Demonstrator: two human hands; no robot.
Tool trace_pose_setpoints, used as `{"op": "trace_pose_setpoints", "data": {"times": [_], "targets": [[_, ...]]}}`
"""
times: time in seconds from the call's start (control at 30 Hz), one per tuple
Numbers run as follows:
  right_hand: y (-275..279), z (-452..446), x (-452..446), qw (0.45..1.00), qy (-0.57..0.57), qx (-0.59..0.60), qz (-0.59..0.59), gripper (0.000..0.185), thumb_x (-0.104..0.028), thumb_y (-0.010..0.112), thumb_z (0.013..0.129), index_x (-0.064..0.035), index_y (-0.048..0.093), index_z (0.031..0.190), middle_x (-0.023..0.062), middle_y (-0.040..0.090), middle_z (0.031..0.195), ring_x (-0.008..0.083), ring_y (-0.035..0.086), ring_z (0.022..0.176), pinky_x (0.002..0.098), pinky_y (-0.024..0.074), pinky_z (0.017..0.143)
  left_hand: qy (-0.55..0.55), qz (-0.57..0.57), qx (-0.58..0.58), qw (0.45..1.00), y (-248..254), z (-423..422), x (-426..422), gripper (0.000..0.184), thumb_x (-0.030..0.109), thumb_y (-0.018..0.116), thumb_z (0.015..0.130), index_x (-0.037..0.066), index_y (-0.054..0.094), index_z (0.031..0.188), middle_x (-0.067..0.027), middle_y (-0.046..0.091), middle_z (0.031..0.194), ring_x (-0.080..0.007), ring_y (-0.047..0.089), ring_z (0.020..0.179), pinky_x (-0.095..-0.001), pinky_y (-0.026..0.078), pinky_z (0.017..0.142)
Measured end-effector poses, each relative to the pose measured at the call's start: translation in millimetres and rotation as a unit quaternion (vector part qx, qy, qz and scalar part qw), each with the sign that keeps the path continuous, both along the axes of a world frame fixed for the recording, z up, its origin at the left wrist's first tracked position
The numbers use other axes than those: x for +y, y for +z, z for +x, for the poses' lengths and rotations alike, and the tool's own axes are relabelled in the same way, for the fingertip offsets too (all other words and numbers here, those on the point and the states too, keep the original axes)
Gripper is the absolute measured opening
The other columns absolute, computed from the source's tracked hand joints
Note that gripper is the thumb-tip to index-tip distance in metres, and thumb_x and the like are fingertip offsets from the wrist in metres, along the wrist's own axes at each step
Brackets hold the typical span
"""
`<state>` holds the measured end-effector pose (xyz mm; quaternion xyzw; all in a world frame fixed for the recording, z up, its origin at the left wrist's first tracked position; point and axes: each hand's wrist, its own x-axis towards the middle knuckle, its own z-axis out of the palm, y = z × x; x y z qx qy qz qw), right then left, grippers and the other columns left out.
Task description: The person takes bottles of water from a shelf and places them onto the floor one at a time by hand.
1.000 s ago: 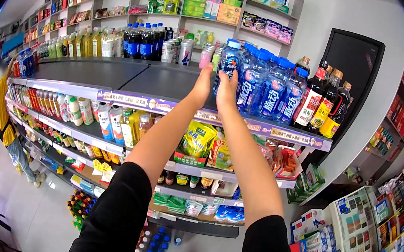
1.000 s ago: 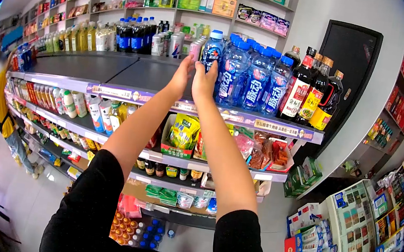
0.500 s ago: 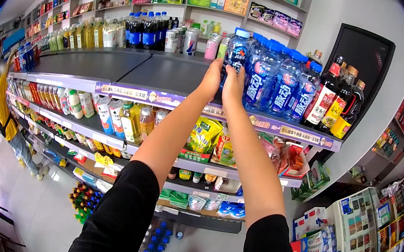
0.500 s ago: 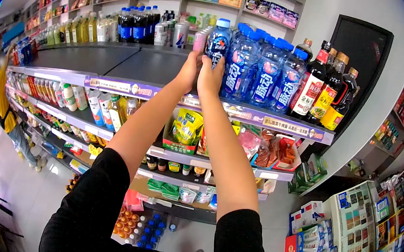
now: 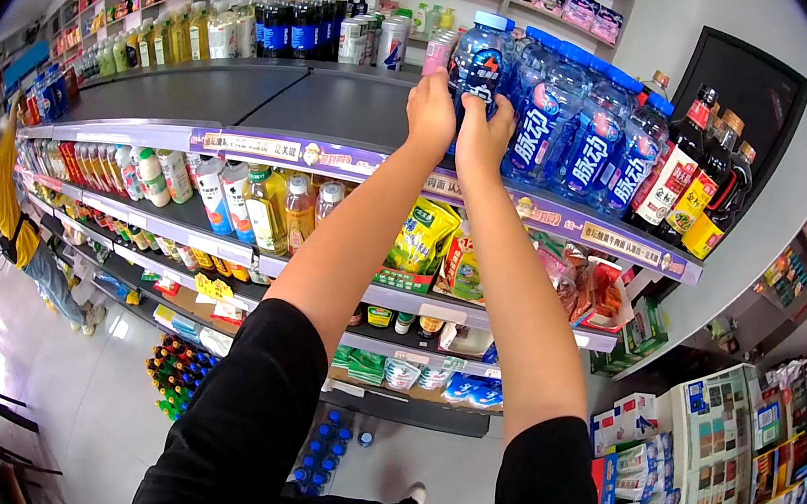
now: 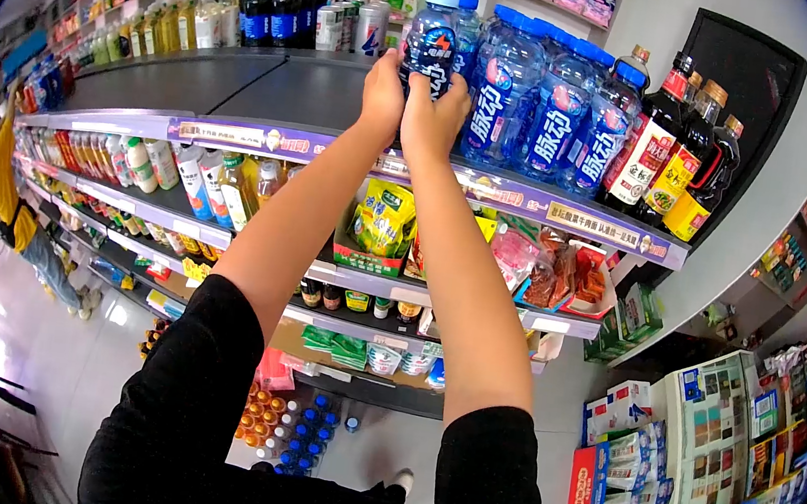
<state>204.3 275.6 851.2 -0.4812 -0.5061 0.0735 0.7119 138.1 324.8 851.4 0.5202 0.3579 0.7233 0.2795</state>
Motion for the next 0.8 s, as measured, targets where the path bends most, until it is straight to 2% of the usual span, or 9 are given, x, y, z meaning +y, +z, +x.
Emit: {"op": "trace_pose_setpoints", "data": {"times": [0.03,0.1,0.23,0.33,0.4,0.47,0.6,0.73,0.8], "targets": [[3.1,-0.4,-3.2,1.000,0.000,-0.001,0.005,0.073,-0.035,0.060,0.073,0.0075,0.038,0.127,0.0222,0.046,0.114,0.0282,0.053,0.096,0.0318,0.0424,0.084,0.000,0.005,-0.001,1.000,3.9,1.7,-4.0,0.054,0.044,0.033,0.090,-0.001,0.054,0.111,-0.0255,0.052,0.115,-0.0409,0.047,0.107,-0.0424,0.033,0.093],[8.5,-0.7,-9.4,0.982,0.166,0.078,-0.040,0.078,-0.037,0.057,0.073,0.0039,0.030,0.133,0.0299,0.039,0.128,0.0417,0.041,0.116,0.0376,0.0319,0.098,-0.025,-0.022,0.008,0.999,8.9,5.6,-21.3,0.057,0.047,0.034,0.088,0.001,0.048,0.118,-0.0260,0.051,0.118,-0.0407,0.046,0.111,-0.0419,0.033,0.095],[15.3,2.4,-5.6,0.945,0.307,0.114,-0.005,0.088,-0.039,0.053,0.078,0.0146,0.012,0.135,0.0310,0.028,0.135,0.0328,0.033,0.125,0.0330,0.0270,0.102,-0.007,-0.049,0.052,0.997,5.2,11.7,-22.4,0.063,0.049,0.037,0.086,0.000,0.037,0.127,-0.0281,0.049,0.119,-0.0426,0.045,0.112,-0.0430,0.034,0.095],[22.5,3.2,-16.4,0.938,0.326,0.111,-0.022,0.090,-0.040,0.053,0.080,0.0135,0.007,0.136,0.0298,0.024,0.137,0.0318,0.029,0.128,0.0325,0.0243,0.104,0.038,-0.039,0.089,0.995,9.6,12.0,-26.8,0.062,0.044,0.042,0.086,-0.001,0.036,0.128,-0.0284,0.050,0.118,-0.0426,0.046,0.111,-0.0439,0.035,0.095],[27.3,5.5,-20.5,0.928,0.356,0.112,0.014,0.080,-0.035,0.054,0.082,0.0109,0.015,0.135,0.0258,0.035,0.131,0.0289,0.038,0.121,0.0322,0.0298,0.100,0.058,0.066,0.086,0.992,13.4,11.0,-34.0,0.060,0.039,0.047,0.085,-0.002,0.036,0.127,-0.0276,0.050,0.117,-0.0417,0.047,0.110,-0.0445,0.036,0.093],[43.4,2.1,-45.0,0.913,0.383,0.104,0.092,0.047,-0.024,0.053,0.085,0.0018,0.036,0.120,0.0124,0.053,0.105,0.0184,0.051,0.094,0.0294,0.0406,0.085,0.080,0.100,0.103,0.986,27.8,9.3,-55.2,0.056,0.036,0.048,0.086,-0.002,0.037,0.126,-0.0270,0.049,0.118,-0.0411,0.047,0.109,-0.0443,0.037,0.092],[52.8,4.5,-86.9,0.906,0.394,0.081,0.129,0.036,-0.020,0.048,0.086,0.0009,0.044,0.116,0.0077,0.056,0.100,0.0131,0.051,0.090,0.0259,0.0404,0.082,0.073,0.144,0.060,0.985,44.7,2.5,-100.8,0.056,0.036,0.045,0.088,-0.005,0.037,0.124,-0.0295,0.050,0.114,-0.0426,0.048,0.107,-0.0436,0.036,0.092],[38.4,9.4,-141.8,0.892,0.439,0.101,0.039,0.029,-0.018,0.046,0.088,-0.0022,0.048,0.113,0.0030,0.055,0.101,0.0102,0.049,0.091,0.0247,0.0376,0.083,0.120,0.135,0.126,0.975,29.5,-16.4,-169.9,0.054,0.034,0.046,0.087,-0.008,0.040,0.121,-0.0301,0.053,0.107,-0.0421,0.052,0.100,-0.0432,0.039,0.087],[19.3,10.4,-162.9,0.885,0.460,0.076,0.010,0.030,-0.019,0.048,0.089,-0.0028,0.048,0.114,0.0030,0.055,0.103,0.0096,0.048,0.093,0.0246,0.0367,0.085,0.051,0.101,0.100,0.988,9.2,-24.5,-195.2,0.052,0.033,0.045,0.088,-0.007,0.040,0.120,-0.0292,0.054,0.105,-0.0413,0.053,0.097,-0.0424,0.039,0.086]]}}
